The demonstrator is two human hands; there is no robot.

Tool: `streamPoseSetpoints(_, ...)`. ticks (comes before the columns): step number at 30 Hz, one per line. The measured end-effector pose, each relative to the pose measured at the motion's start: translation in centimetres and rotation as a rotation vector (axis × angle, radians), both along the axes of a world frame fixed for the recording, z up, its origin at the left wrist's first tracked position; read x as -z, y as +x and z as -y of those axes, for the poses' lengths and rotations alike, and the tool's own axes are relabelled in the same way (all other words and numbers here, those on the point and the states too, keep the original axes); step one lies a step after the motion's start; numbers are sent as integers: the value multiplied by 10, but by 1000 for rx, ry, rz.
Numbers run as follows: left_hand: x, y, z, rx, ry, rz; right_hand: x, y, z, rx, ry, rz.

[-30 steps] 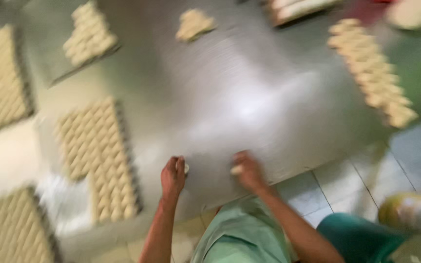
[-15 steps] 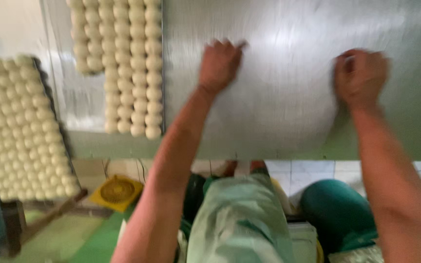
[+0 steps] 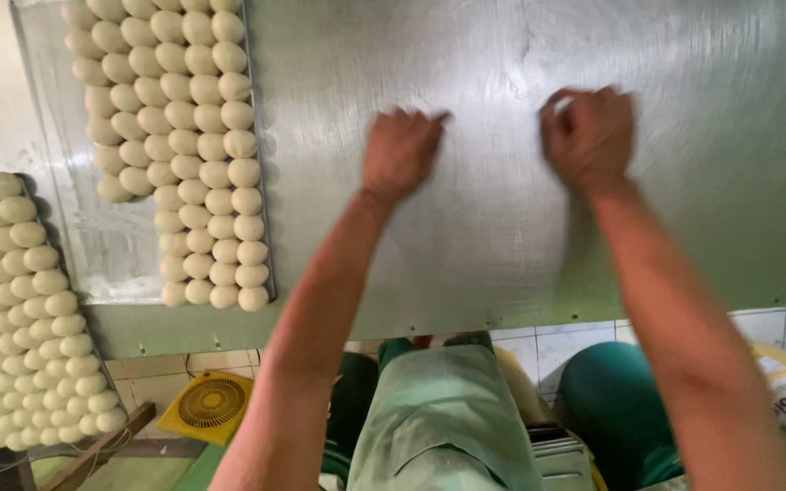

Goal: The person takes pieces of dough, rolls each piece between their palms on the metal table to form a smooth round ball, and places the balls in rows on trays. They work through the dough pieces one at a time, filling trays, and at the end carry a tray away from the table.

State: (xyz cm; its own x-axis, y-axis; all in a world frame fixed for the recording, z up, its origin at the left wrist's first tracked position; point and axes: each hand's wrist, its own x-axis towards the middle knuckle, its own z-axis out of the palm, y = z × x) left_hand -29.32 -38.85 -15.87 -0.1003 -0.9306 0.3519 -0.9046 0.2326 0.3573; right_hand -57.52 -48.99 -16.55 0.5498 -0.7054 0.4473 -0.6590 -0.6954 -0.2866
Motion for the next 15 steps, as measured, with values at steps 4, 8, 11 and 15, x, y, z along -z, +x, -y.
streamPoseSetpoints(4, -3, 57, -47, -132, 61, 17, -8, -93, -14, 180, -37, -174)
streamPoseSetpoints(8, -36, 21, -129, -224, 90, 94, -25, -101, -105, 294, 99, -56)
streamPoseSetpoints(11, -37, -31, -122, -86, 137, -114, -22, -45, -114, 136, 100, 56)
streamPoseSetpoints(15, -8, -29, -10, 4, 93, -72, -12, 12, -11, -78, 71, 56)
